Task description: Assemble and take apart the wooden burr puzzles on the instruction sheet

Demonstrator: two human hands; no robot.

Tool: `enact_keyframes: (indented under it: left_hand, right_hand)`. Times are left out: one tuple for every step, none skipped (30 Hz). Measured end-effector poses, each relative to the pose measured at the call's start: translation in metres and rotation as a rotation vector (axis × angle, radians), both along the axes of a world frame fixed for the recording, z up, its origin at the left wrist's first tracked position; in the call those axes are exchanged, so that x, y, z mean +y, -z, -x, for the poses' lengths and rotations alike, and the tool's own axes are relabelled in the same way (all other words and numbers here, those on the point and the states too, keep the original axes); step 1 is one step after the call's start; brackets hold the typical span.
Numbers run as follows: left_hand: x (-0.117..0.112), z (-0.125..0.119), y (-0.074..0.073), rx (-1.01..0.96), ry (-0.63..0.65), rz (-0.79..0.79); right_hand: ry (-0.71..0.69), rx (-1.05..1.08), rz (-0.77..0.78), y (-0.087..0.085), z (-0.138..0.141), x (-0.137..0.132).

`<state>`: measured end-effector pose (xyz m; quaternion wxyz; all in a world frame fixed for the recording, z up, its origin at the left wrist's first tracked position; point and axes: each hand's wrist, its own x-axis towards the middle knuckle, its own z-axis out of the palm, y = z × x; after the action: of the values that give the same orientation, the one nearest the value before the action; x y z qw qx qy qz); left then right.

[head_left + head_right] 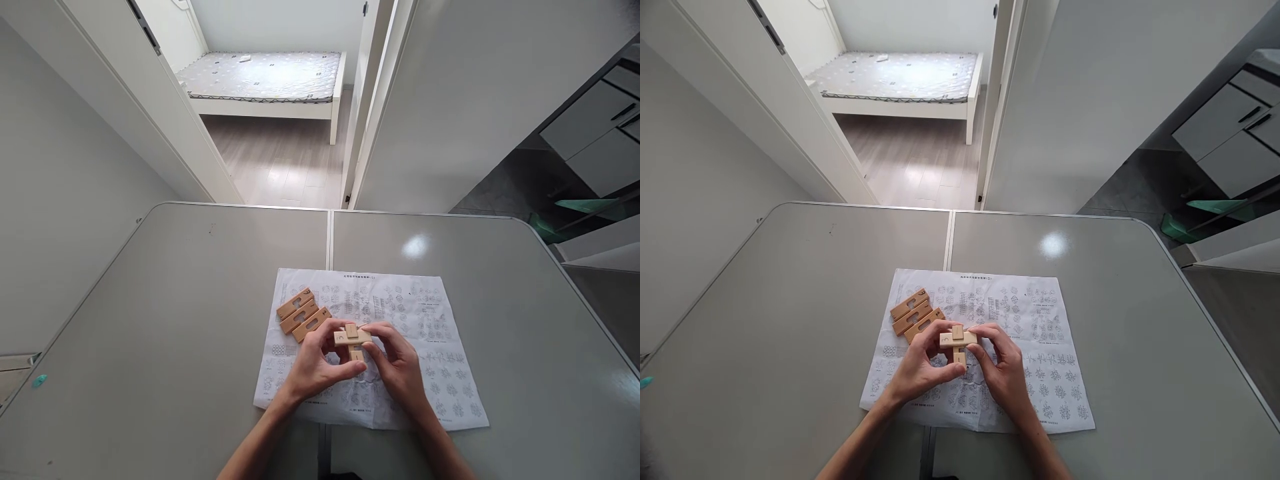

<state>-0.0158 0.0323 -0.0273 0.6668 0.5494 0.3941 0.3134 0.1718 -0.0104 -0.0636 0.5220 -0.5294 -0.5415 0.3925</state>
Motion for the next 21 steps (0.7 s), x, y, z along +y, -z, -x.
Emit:
enact_keyframes:
  left_hand:
    - [-0.0001, 0.0000, -0.0004, 0.004, -0.003, -0.004]
    - [-0.0001, 0.0000, -0.0009, 0.008, -0.004, -0.008]
    - [-0.0001, 0.0001, -0.0014, 0.011, -0.003, -0.010]
    - [0.0000, 0.0002, -0.0018, 0.012, -0.002, -0.011]
    - [0.0001, 0.0003, -0.0020, 0.011, -0.002, -0.009]
    - [0.0001, 0.0004, -0.0020, 0.007, -0.002, -0.007]
    - [-0.0001, 0.0003, -0.0018, 0.001, -0.003, -0.005]
    - [-0.0004, 0.0002, -0.0014, -0.006, -0.002, -0.004]
    - [-0.0009, -0.0002, -0.0008, -0.012, 0.000, -0.004]
    - [-0.0017, -0.0006, -0.0001, -0.015, 0.001, -0.007]
    - [-0.0024, -0.0013, 0.0006, -0.016, -0.001, -0.013]
    - [-0.0031, -0.0020, 0.0012, -0.014, -0.008, -0.020]
    - [-0.0037, -0.0027, 0.0019, -0.013, -0.026, -0.026]
    - [-0.0039, -0.0034, 0.0025, -0.013, -0.060, -0.028]
    - [-0.0038, -0.0039, 0.0032, -0.015, -0.107, -0.026]
    - [-0.0033, -0.0042, 0.0038, -0.021, -0.160, -0.019]
    - [-0.0024, -0.0043, 0.0045, -0.030, -0.216, -0.008]
    - [-0.0014, -0.0041, 0.0051, -0.037, -0.270, 0.001]
    - [-0.0002, -0.0037, 0.0056, -0.040, -0.313, 0.007]
    - [0.0010, -0.0033, 0.0061, -0.038, -0.342, 0.011]
    - [0.0020, -0.0027, 0.0066, -0.034, -0.360, 0.013]
  right_hand:
    - [-0.002, 0.011, 0.008, -0.0007, 0.0002, 0.0000]
    - [-0.007, 0.020, 0.017, -0.0016, 0.0004, 0.0000]
    - [-0.012, 0.028, 0.025, -0.0024, 0.0005, -0.0001]
    - [-0.016, 0.031, 0.031, -0.0031, 0.0006, -0.0002]
    - [-0.017, 0.030, 0.033, -0.0036, 0.0006, -0.0003]
    - [-0.015, 0.026, 0.035, -0.0037, 0.0006, -0.0005]
    - [-0.010, 0.021, 0.036, -0.0036, 0.0005, -0.0006]
    - [-0.006, 0.013, 0.038, -0.0032, 0.0003, -0.0005]
    - [-0.002, 0.004, 0.041, -0.0027, 0.0001, -0.0003]
    - [-0.002, -0.005, 0.045, -0.0022, -0.0003, 0.0002]
    - [-0.005, -0.014, 0.045, -0.0019, -0.0009, 0.0009]
    - [-0.007, -0.022, 0.038, -0.0018, -0.0016, 0.0018]
    - [-0.004, -0.031, 0.024, -0.0019, -0.0024, 0.0029]
    - [0.004, -0.047, 0.008, -0.0022, -0.0033, 0.0041]
    - [0.021, -0.072, -0.008, -0.0024, -0.0042, 0.0052]
    - [0.043, -0.110, -0.022, -0.0026, -0.0050, 0.0062]
    - [0.063, -0.161, -0.031, -0.0025, -0.0056, 0.0070]
    - [0.069, -0.218, -0.034, -0.0021, -0.0061, 0.0076]
    - [0.063, -0.276, -0.035, -0.0014, -0.0062, 0.0080]
    - [0.044, -0.328, -0.036, -0.0004, -0.0061, 0.0082]
    - [0.018, -0.371, -0.037, 0.0007, -0.0058, 0.0082]
